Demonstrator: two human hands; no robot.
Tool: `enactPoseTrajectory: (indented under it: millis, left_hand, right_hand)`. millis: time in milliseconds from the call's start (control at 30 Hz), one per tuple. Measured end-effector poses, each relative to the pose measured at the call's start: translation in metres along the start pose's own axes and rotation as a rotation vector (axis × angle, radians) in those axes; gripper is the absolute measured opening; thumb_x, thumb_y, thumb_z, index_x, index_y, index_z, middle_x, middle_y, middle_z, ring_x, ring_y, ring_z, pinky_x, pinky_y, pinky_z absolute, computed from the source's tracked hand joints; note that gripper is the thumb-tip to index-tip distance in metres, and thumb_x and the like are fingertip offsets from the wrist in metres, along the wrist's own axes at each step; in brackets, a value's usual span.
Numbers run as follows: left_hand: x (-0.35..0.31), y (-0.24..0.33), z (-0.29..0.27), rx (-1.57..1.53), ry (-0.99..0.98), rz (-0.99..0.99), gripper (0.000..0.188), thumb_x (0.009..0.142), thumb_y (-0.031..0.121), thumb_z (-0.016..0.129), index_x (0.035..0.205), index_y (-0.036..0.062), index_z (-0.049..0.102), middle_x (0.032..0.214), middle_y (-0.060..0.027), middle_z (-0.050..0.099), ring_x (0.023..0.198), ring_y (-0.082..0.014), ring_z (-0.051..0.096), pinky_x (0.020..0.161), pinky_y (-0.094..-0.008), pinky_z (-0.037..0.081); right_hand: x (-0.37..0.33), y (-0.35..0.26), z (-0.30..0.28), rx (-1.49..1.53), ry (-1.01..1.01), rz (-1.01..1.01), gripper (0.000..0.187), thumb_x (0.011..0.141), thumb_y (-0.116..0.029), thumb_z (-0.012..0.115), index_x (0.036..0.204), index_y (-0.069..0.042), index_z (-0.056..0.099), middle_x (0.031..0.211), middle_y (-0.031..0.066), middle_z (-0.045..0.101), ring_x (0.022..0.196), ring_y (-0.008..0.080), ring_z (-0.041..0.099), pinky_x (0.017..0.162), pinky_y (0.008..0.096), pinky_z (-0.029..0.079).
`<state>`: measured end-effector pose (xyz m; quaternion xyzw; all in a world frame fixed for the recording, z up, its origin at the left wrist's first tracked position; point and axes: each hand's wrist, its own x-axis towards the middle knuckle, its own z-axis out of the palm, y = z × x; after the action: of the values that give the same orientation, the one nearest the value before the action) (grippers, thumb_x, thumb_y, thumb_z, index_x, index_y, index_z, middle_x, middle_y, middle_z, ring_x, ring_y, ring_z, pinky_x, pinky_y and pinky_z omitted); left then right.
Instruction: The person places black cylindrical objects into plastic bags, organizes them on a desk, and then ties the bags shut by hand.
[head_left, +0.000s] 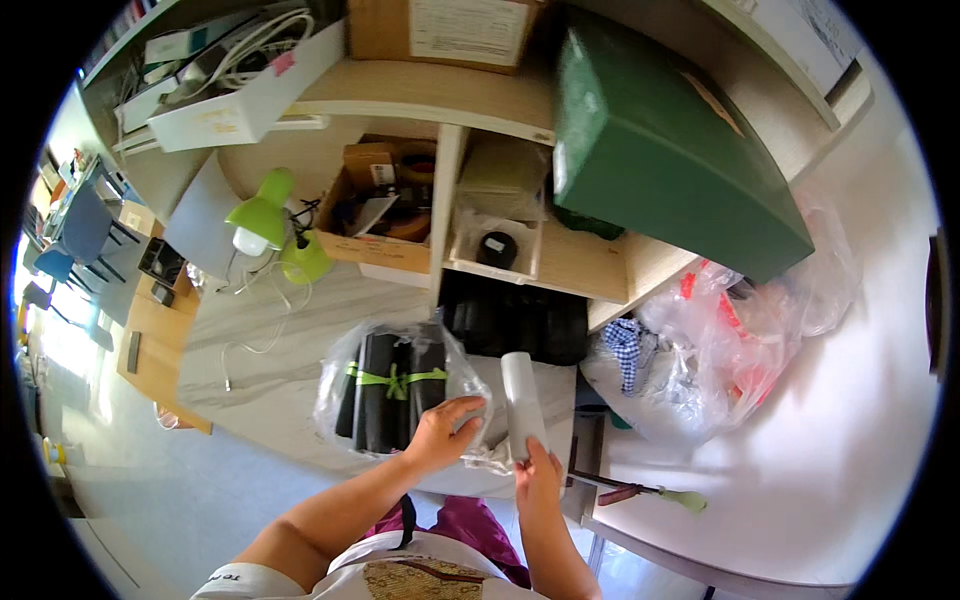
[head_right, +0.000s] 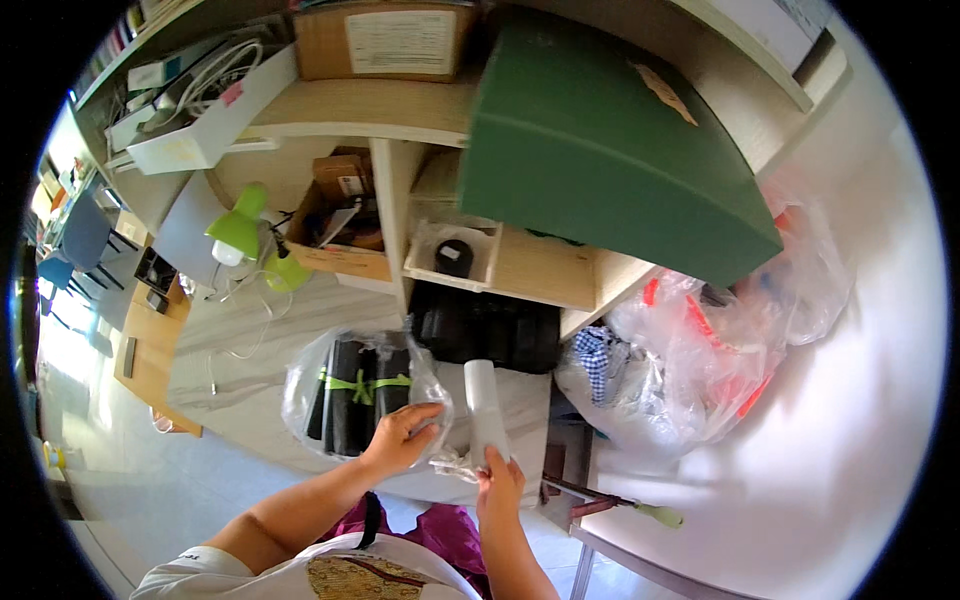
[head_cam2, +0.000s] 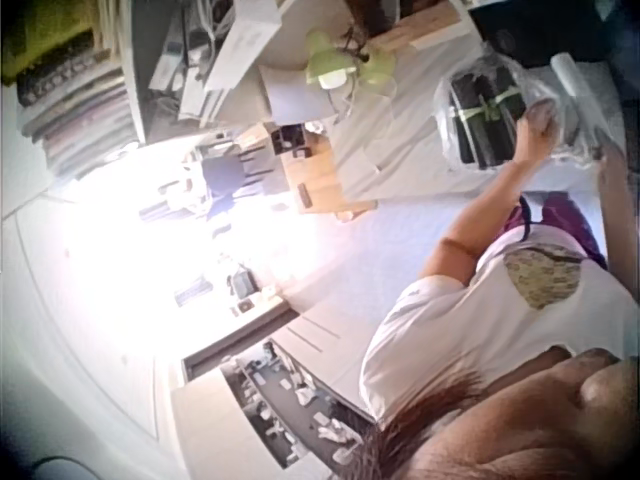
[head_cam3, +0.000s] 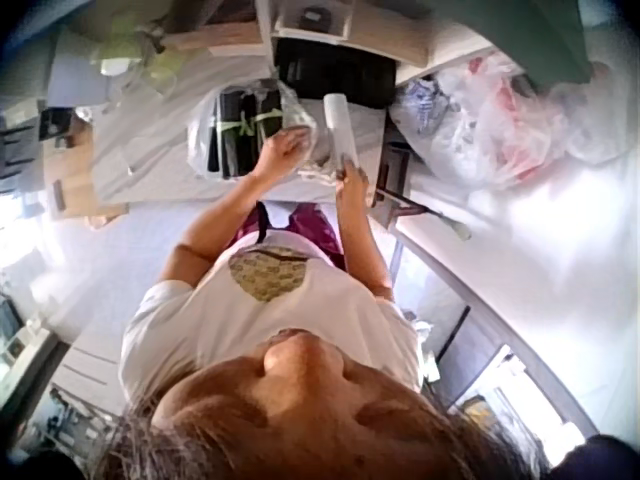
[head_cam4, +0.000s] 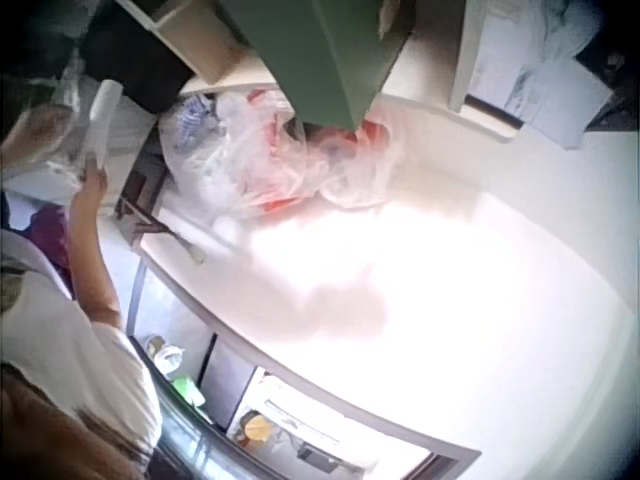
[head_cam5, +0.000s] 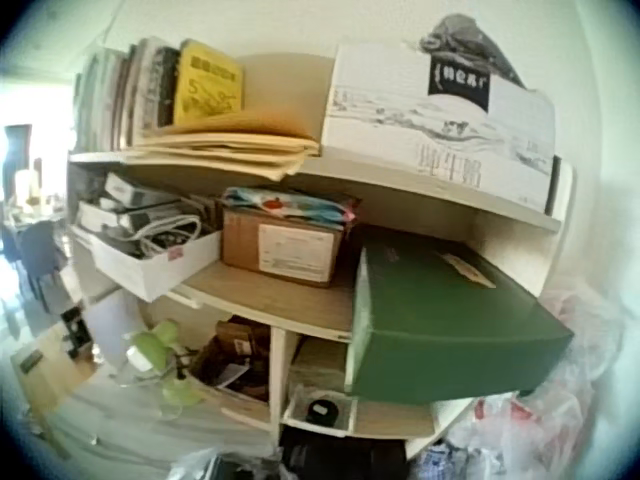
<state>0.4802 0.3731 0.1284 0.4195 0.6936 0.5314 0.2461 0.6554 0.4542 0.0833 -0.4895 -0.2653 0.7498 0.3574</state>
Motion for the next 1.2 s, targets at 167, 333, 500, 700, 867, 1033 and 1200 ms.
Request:
enactPoseTrajectory:
  millis: [167,333,500,700,867,1033,1200]
  left_hand:
    - [-0.038,0.007,-0.067,0.353,0.501,0.51,0.034,0.074,0.005,0.064,0.107,0.0032,0.055,0.121,-0.0209,0.049,0.108,-0.0388,0.047,0.095,-0.0472,0.037]
    - [-0.045,-0.02,-0.119,0.531,0.673,0.156,0.051,0.074,0.02,0.07,0.116,0.0017,0.047,0.113,-0.0204,0.051,0.106,-0.0347,0.047,0.09,-0.0466,0.036]
    - [-0.048,-0.045,-0.149,-0.382,0.564,-0.339,0.023,0.089,0.024,0.059,0.086,0.0011,0.062,0.057,0.0004,0.05,0.051,-0.0107,0.045,0.051,-0.0252,0.039]
    - [-0.054,0.013,-0.142,-0.366,0.332,-0.353,0.022,0.092,0.022,0.055,0.097,0.0019,0.063,0.066,-0.0009,0.054,0.058,-0.0059,0.046,0.05,-0.024,0.037]
    - [-0.061,0.03,-0.132,-0.051,0.187,-0.201,0.023,0.091,0.015,0.051,0.104,-0.001,0.059,0.09,-0.0192,0.064,0.072,-0.0302,0.063,0.063,-0.0343,0.048]
    - [-0.07,-0.001,-0.123,0.04,0.207,-0.007,0.026,0.091,0.013,0.05,0.113,0.0,0.056,0.084,-0.0148,0.064,0.064,-0.0277,0.061,0.059,-0.0325,0.046]
    - [-0.064,0.006,-0.147,-0.516,0.26,-0.354,0.028,0.093,0.013,0.049,0.117,-0.0004,0.056,0.066,0.0017,0.046,0.058,-0.0066,0.044,0.053,-0.0229,0.039]
  right_hand:
    - [-0.099,-0.01,0.052,0.106,-0.35,0.09,0.029,0.087,-0.018,0.057,0.108,0.002,0.054,0.098,0.0072,0.062,0.085,0.015,0.058,0.068,0.0276,0.046]
    - [-0.108,0.041,0.098,0.097,-0.325,0.41,0.03,0.086,-0.031,0.061,0.099,-0.004,0.059,0.084,0.0072,0.063,0.072,0.0174,0.06,0.061,0.03,0.049]
    - [-0.105,0.069,0.148,0.007,-0.346,0.546,0.031,0.082,-0.034,0.067,0.091,-0.005,0.06,0.075,0.0048,0.061,0.064,0.0149,0.058,0.054,0.0286,0.048]
    - [-0.096,0.08,0.187,-0.408,-0.33,0.103,0.037,0.083,-0.033,0.064,0.107,-0.005,0.058,0.084,0.0094,0.063,0.067,0.0158,0.06,0.059,0.031,0.05]
    - [-0.083,0.079,0.188,-1.588,-0.624,-0.484,0.033,0.081,-0.03,0.058,0.105,-0.007,0.059,0.085,0.0147,0.066,0.077,0.0259,0.067,0.065,0.0363,0.054]
    - [-0.066,0.11,0.19,-1.992,-0.789,-0.628,0.024,0.081,-0.03,0.054,0.095,-0.013,0.062,0.088,0.0136,0.067,0.081,0.0268,0.067,0.064,0.0356,0.054]
    - [-0.075,0.084,0.214,-1.766,-0.719,-0.704,0.037,0.083,-0.033,0.049,0.111,-0.01,0.055,0.087,0.0105,0.066,0.083,0.025,0.066,0.068,0.0341,0.054]
